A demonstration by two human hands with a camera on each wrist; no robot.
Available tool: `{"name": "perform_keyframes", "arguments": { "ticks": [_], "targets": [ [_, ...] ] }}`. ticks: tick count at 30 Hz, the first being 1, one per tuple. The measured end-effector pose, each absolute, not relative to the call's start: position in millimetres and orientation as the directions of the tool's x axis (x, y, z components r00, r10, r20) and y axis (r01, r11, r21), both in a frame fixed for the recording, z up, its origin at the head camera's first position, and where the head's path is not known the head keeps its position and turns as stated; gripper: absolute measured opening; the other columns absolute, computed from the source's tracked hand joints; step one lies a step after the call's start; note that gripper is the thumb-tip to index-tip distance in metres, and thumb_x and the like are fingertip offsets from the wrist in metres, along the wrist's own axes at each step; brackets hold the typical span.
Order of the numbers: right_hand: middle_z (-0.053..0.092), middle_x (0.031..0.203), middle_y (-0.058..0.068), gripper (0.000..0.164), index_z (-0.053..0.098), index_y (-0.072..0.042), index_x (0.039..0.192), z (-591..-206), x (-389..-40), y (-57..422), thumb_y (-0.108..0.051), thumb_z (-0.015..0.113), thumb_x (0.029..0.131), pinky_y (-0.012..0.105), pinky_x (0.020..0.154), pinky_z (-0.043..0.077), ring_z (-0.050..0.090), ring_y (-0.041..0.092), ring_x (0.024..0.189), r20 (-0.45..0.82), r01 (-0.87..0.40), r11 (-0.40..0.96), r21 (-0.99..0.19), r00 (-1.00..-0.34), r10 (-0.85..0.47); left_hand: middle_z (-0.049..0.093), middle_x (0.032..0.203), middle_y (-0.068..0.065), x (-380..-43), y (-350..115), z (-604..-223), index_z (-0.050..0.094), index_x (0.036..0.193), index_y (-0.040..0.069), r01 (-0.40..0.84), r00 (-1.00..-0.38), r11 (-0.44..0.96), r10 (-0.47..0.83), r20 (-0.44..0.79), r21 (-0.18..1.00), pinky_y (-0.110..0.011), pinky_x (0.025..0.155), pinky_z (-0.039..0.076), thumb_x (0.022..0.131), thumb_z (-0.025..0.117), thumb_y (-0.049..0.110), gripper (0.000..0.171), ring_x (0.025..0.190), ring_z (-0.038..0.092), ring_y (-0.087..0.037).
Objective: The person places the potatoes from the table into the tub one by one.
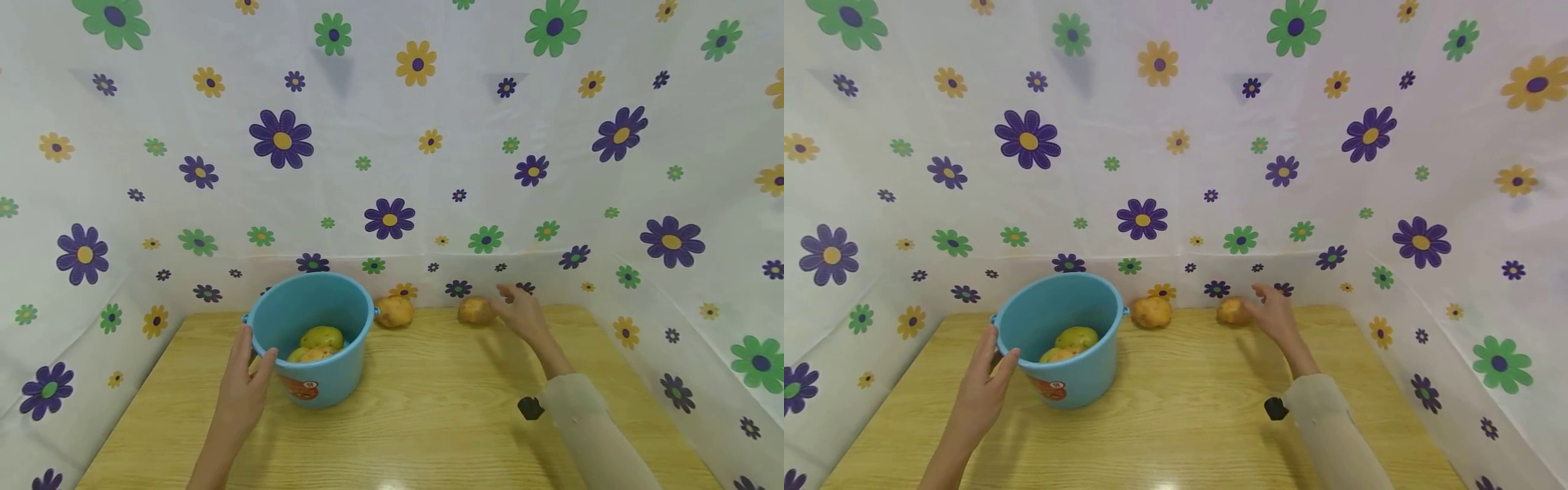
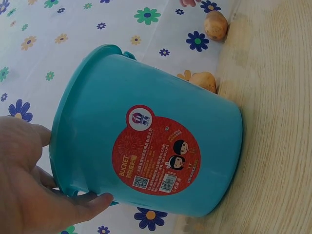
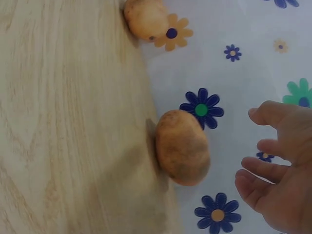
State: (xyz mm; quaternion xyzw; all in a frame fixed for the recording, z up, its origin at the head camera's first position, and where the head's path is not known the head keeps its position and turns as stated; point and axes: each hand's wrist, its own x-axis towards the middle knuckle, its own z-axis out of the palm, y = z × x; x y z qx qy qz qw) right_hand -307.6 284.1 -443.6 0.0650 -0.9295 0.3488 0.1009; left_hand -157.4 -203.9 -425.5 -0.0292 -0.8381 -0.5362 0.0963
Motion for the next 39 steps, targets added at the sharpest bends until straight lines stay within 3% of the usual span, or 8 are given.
{"name": "perform_keyframes", "arguments": {
  "ticks": [25, 39],
  "targets": [
    [0.049, 0.141, 0.041, 0.066, 0.045, 0.018, 0.142, -488.8, -335.6, 292.2, -0.021, 0.072, 0.097, 0.065, 0.109, 0.043, 0.049, 0.056, 0.127, 0.170, -0.204, 0.768, -0.607, -0.977, -0.126, -0.007, 0.171, -0.016, -157.8, -201.4, -425.0, -0.005, 0.165, 0.005, 0.168, -0.976, 0.412, -0.056, 0.209, 0.896, -0.065, 0.114, 0.034, 0.112, 0.047, 0.035, 0.080, 0.153, 0.014, -0.050],
    [0.047, 0.142, 0.041, 0.063, 0.045, 0.017, 0.141, -502.8, -341.0, 288.4, -0.006, 0.075, 0.091, 0.067, 0.114, 0.035, 0.044, 0.058, 0.132, 0.184, -0.218, 0.761, -0.611, -0.974, -0.131, -0.006, 0.171, -0.017, -156.6, -202.8, -426.1, -0.003, 0.165, 0.004, 0.151, -0.978, 0.430, -0.069, 0.199, 0.890, -0.066, 0.113, 0.035, 0.112, 0.047, 0.035, 0.079, 0.152, 0.016, -0.050]
  ]
}}
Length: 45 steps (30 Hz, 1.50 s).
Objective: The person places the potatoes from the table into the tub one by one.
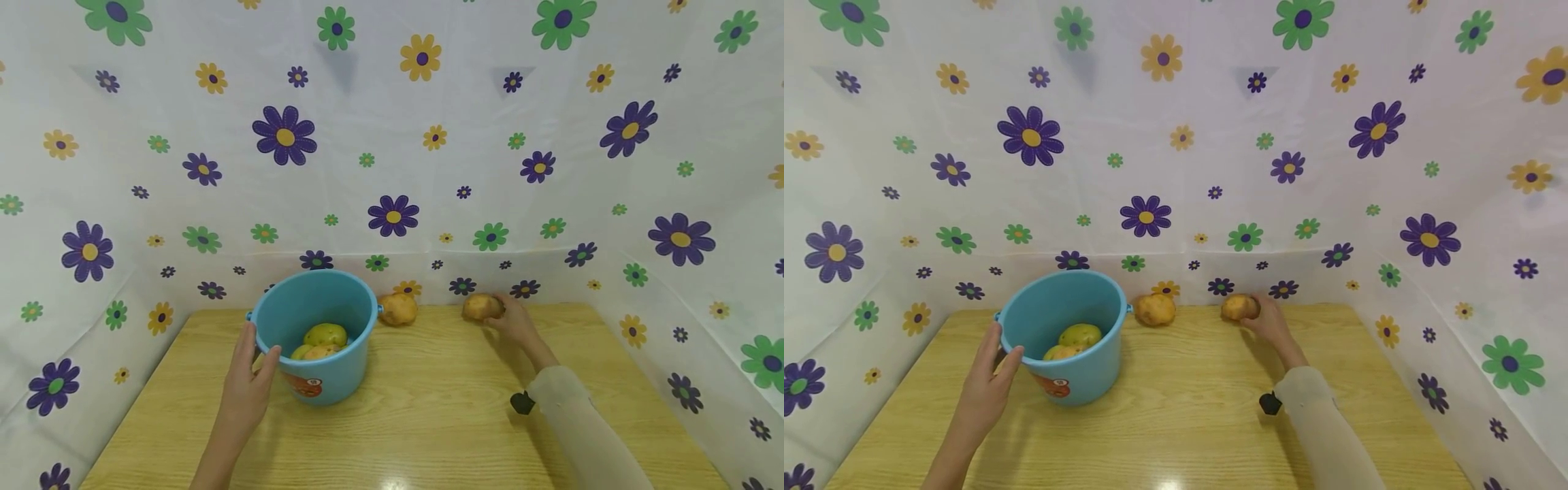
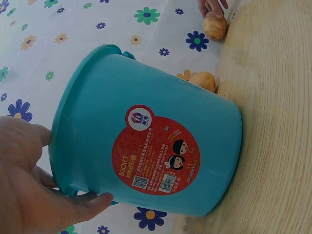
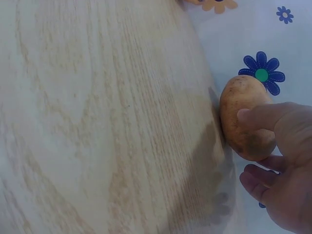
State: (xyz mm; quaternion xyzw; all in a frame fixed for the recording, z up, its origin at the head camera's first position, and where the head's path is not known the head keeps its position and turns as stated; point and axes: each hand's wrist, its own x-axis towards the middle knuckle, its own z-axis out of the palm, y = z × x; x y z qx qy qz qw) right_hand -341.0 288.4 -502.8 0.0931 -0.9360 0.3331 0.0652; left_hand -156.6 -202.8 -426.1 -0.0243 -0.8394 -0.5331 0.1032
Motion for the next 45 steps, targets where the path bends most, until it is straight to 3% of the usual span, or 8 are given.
{"name": "perform_keyframes", "arguments": {
  "ticks": [20, 30, 39, 45],
  "targets": [
    [0.050, 0.141, 0.038, 0.057, 0.047, 0.013, 0.142, -509.4, -340.8, 287.8, -0.008, 0.073, 0.096, 0.064, 0.115, 0.036, 0.047, 0.054, 0.131, 0.190, -0.166, 0.760, -0.628, -0.980, -0.057, -0.007, 0.172, -0.017, -156.4, -201.6, -426.1, -0.004, 0.165, 0.004, 0.141, -0.979, 0.434, -0.069, 0.189, 0.890, -0.065, 0.113, 0.034, 0.112, 0.047, 0.034, 0.079, 0.152, 0.016, -0.050],
    [0.062, 0.128, 0.030, 0.050, 0.056, 0.008, 0.136, -512.4, -337.0, 290.2, -0.018, 0.075, 0.097, 0.055, 0.096, 0.053, 0.060, 0.040, 0.110, 0.211, -0.165, 0.737, -0.656, -0.977, -0.031, -0.008, 0.172, -0.016, -156.9, -202.0, -426.7, -0.005, 0.165, 0.005, 0.136, -0.981, 0.430, -0.066, 0.181, 0.893, -0.065, 0.113, 0.034, 0.112, 0.047, 0.035, 0.080, 0.152, 0.016, -0.050],
    [0.067, 0.116, 0.026, 0.049, 0.061, 0.007, 0.131, -502.3, -329.7, 291.0, -0.023, 0.077, 0.096, 0.048, 0.085, 0.056, 0.062, 0.035, 0.098, 0.267, -0.206, 0.742, -0.639, -0.963, -0.037, -0.008, 0.171, -0.016, -157.2, -203.1, -426.5, -0.005, 0.165, 0.005, 0.143, -0.980, 0.424, -0.064, 0.187, 0.894, -0.065, 0.113, 0.034, 0.112, 0.047, 0.033, 0.079, 0.152, 0.016, -0.050],
    [0.068, 0.110, 0.027, 0.047, 0.062, 0.009, 0.127, -489.0, -323.6, 290.1, -0.019, 0.079, 0.094, 0.050, 0.081, 0.057, 0.064, 0.037, 0.093, 0.354, -0.281, 0.759, -0.587, -0.933, -0.072, -0.010, 0.171, -0.018, -157.8, -203.9, -426.7, -0.006, 0.164, 0.004, 0.153, -0.979, 0.419, -0.056, 0.194, 0.895, -0.065, 0.113, 0.034, 0.112, 0.047, 0.030, 0.079, 0.152, 0.014, -0.051]
  ]
}}
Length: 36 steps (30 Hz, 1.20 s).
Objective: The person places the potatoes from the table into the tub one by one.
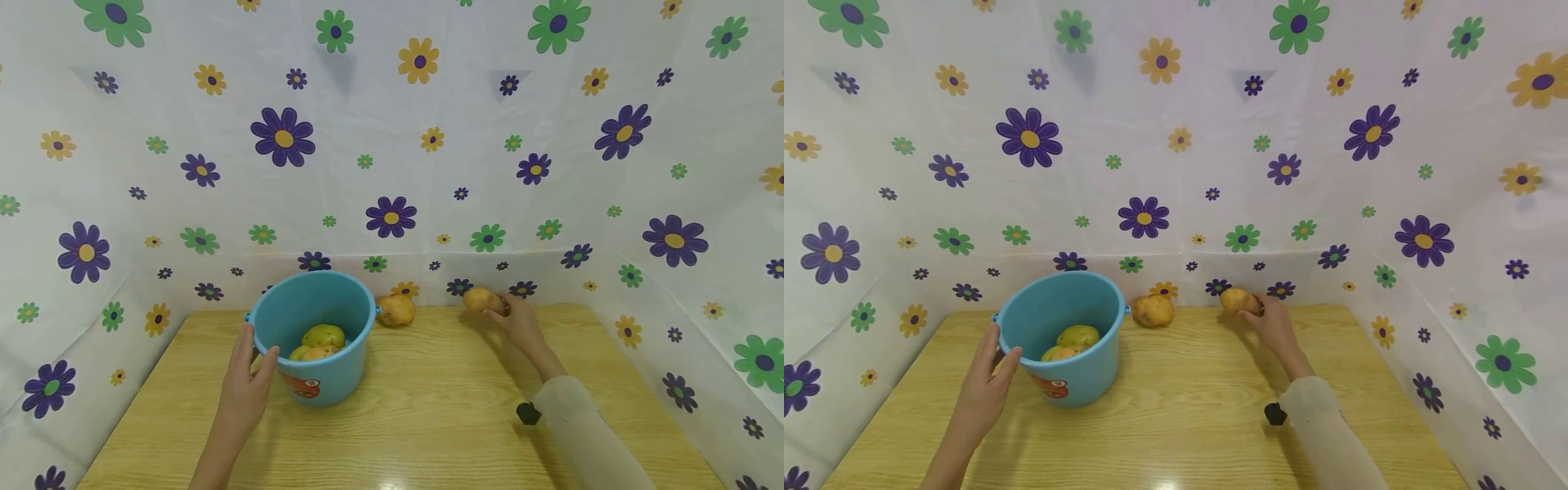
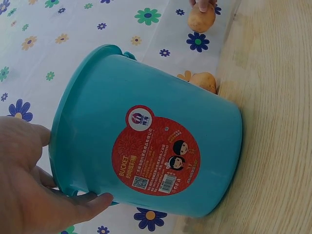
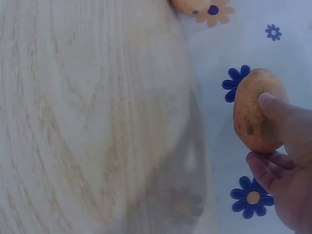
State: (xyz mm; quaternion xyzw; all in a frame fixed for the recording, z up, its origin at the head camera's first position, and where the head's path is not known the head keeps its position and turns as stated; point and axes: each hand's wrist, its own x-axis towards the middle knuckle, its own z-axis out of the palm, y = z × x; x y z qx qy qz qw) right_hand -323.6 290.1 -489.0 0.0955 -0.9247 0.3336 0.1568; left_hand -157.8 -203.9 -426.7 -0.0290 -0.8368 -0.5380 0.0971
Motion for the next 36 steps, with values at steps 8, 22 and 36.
{"name": "perform_keyframes", "arguments": {
  "ticks": [8, 22, 36],
  "targets": [
    [0.067, 0.109, 0.026, 0.052, 0.063, 0.009, 0.130, -469.7, -314.2, 287.7, -0.025, 0.079, 0.094, 0.052, 0.079, 0.058, 0.064, 0.038, 0.093, 0.399, -0.302, 0.788, -0.537, -0.913, -0.079, -0.010, 0.171, -0.018, -157.6, -204.8, -426.8, -0.006, 0.164, 0.004, 0.148, -0.981, 0.421, -0.055, 0.188, 0.895, -0.065, 0.113, 0.034, 0.112, 0.047, 0.030, 0.079, 0.152, 0.014, -0.051],
    [0.068, 0.113, 0.030, 0.051, 0.062, 0.010, 0.131, -435.4, -297.7, 277.7, -0.021, 0.079, 0.095, 0.055, 0.078, 0.061, 0.069, 0.041, 0.092, 0.466, -0.353, 0.764, -0.539, -0.881, -0.079, -0.010, 0.171, -0.019, -156.9, -204.2, -425.8, -0.007, 0.164, 0.004, 0.143, -0.981, 0.441, -0.057, 0.186, 0.886, -0.064, 0.112, 0.035, 0.112, 0.047, 0.031, 0.079, 0.152, 0.015, -0.052],
    [0.068, 0.101, 0.025, 0.049, 0.065, 0.009, 0.128, -415.0, -286.4, 267.8, -0.016, 0.083, 0.090, 0.046, 0.070, 0.057, 0.064, 0.034, 0.083, 0.569, -0.432, 0.760, -0.486, -0.816, -0.100, -0.007, 0.171, -0.020, -156.2, -202.3, -426.2, -0.006, 0.165, 0.006, 0.184, -0.973, 0.420, -0.050, 0.226, 0.889, -0.066, 0.111, 0.035, 0.112, 0.047, 0.030, 0.079, 0.151, 0.016, -0.052]
  ]
}}
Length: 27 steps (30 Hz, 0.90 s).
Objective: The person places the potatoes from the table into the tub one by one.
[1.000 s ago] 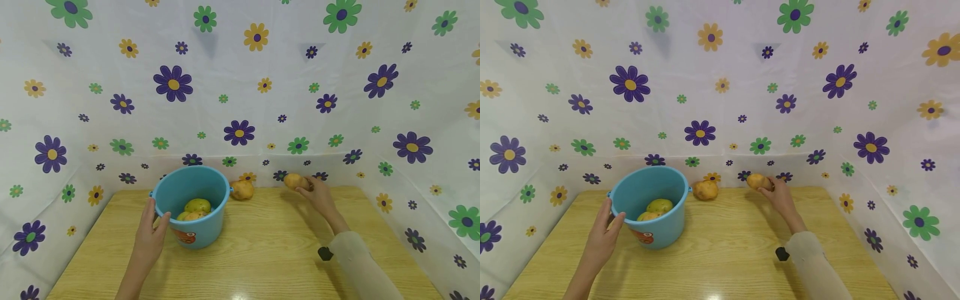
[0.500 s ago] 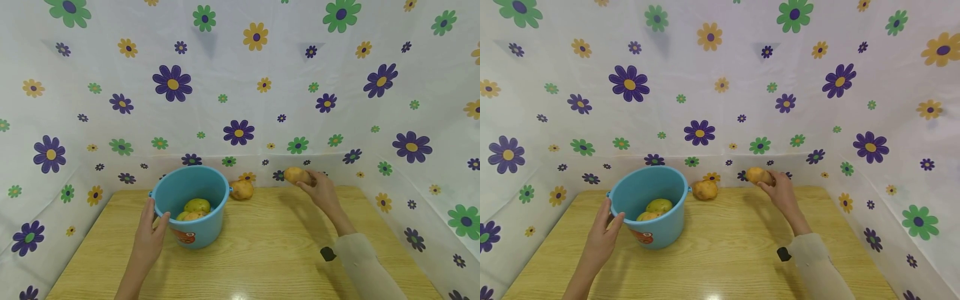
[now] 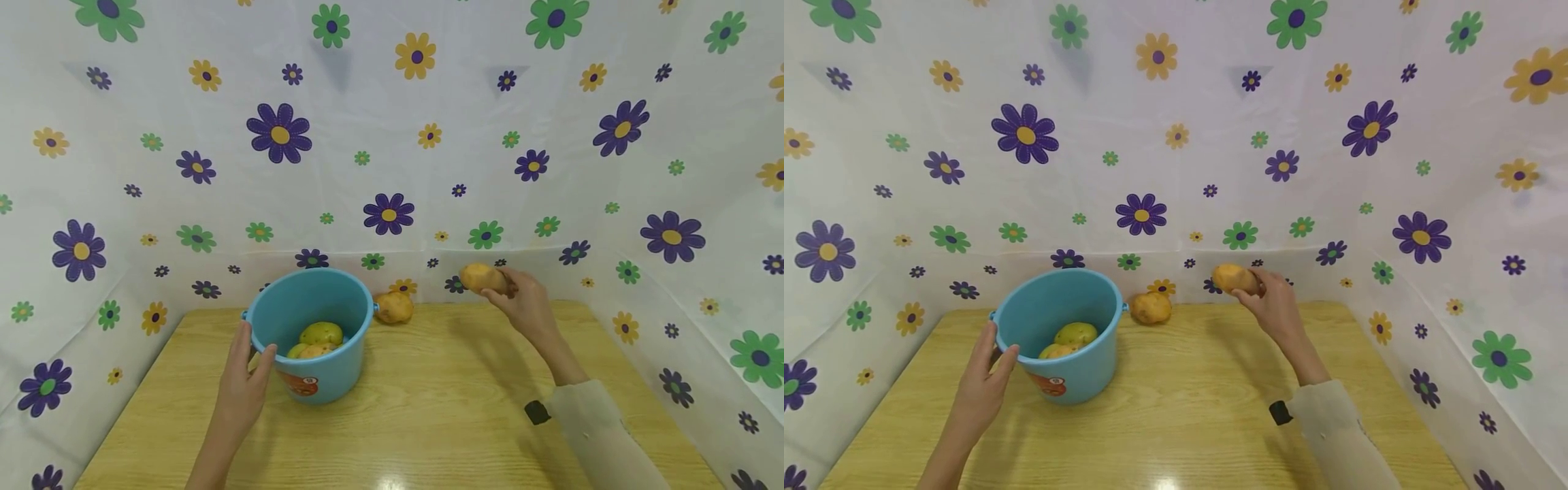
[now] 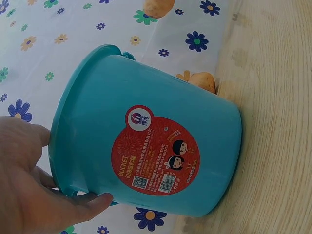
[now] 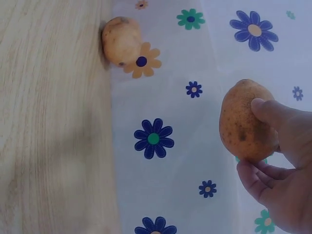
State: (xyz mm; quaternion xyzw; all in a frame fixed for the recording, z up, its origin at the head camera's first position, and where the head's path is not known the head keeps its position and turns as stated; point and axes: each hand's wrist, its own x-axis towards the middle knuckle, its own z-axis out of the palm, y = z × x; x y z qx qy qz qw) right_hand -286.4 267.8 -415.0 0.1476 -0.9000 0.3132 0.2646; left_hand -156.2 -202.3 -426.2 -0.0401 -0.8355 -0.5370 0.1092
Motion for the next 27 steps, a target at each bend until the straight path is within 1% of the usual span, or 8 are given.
{"name": "perform_keyframes", "arguments": {
  "ticks": [2, 9, 17, 22, 27],
  "targets": [
    [0.067, 0.101, 0.026, 0.050, 0.064, 0.009, 0.129, -411.5, -283.8, 265.8, -0.017, 0.083, 0.090, 0.047, 0.071, 0.057, 0.064, 0.035, 0.084, 0.573, -0.433, 0.762, -0.482, -0.813, -0.100, -0.007, 0.171, -0.020, -156.8, -202.8, -426.2, -0.006, 0.165, 0.006, 0.180, -0.974, 0.421, -0.050, 0.221, 0.889, -0.066, 0.111, 0.035, 0.112, 0.047, 0.029, 0.079, 0.151, 0.016, -0.052],
    [0.066, 0.098, 0.024, 0.050, 0.064, 0.007, 0.130, -403.8, -277.6, 260.0, -0.018, 0.083, 0.091, 0.044, 0.070, 0.054, 0.061, 0.034, 0.083, 0.569, -0.433, 0.762, -0.481, -0.815, -0.105, -0.009, 0.171, -0.019, -157.5, -204.3, -426.4, -0.008, 0.164, 0.006, 0.151, -0.980, 0.435, -0.054, 0.193, 0.888, -0.065, 0.112, 0.035, 0.112, 0.047, 0.030, 0.079, 0.152, 0.015, -0.051],
    [0.066, 0.111, 0.027, 0.050, 0.065, 0.007, 0.131, -399.5, -273.6, 252.1, -0.018, 0.083, 0.091, 0.048, 0.073, 0.061, 0.067, 0.038, 0.087, 0.559, -0.453, 0.729, -0.513, -0.821, -0.117, -0.006, 0.171, -0.020, -157.4, -203.1, -425.9, -0.006, 0.164, 0.004, 0.173, -0.976, 0.424, -0.047, 0.212, 0.889, -0.067, 0.112, 0.034, 0.112, 0.047, 0.029, 0.079, 0.152, 0.016, -0.051],
    [0.066, 0.112, 0.025, 0.049, 0.066, 0.006, 0.129, -396.1, -272.1, 243.2, -0.020, 0.083, 0.091, 0.046, 0.074, 0.061, 0.066, 0.036, 0.088, 0.543, -0.458, 0.717, -0.526, -0.829, -0.131, -0.007, 0.171, -0.020, -156.8, -203.3, -425.7, -0.006, 0.164, 0.004, 0.167, -0.977, 0.432, -0.051, 0.209, 0.886, -0.067, 0.112, 0.034, 0.112, 0.046, 0.032, 0.079, 0.151, 0.016, -0.052],
    [0.067, 0.108, 0.022, 0.048, 0.066, 0.005, 0.128, -391.8, -271.0, 231.5, -0.021, 0.083, 0.091, 0.043, 0.073, 0.059, 0.065, 0.036, 0.087, 0.540, -0.471, 0.705, -0.530, -0.829, -0.148, -0.006, 0.171, -0.019, -157.7, -202.9, -426.8, -0.005, 0.165, 0.004, 0.169, -0.976, 0.425, -0.053, 0.211, 0.889, -0.066, 0.112, 0.034, 0.112, 0.046, 0.035, 0.079, 0.152, 0.016, -0.051]
  ]
}}
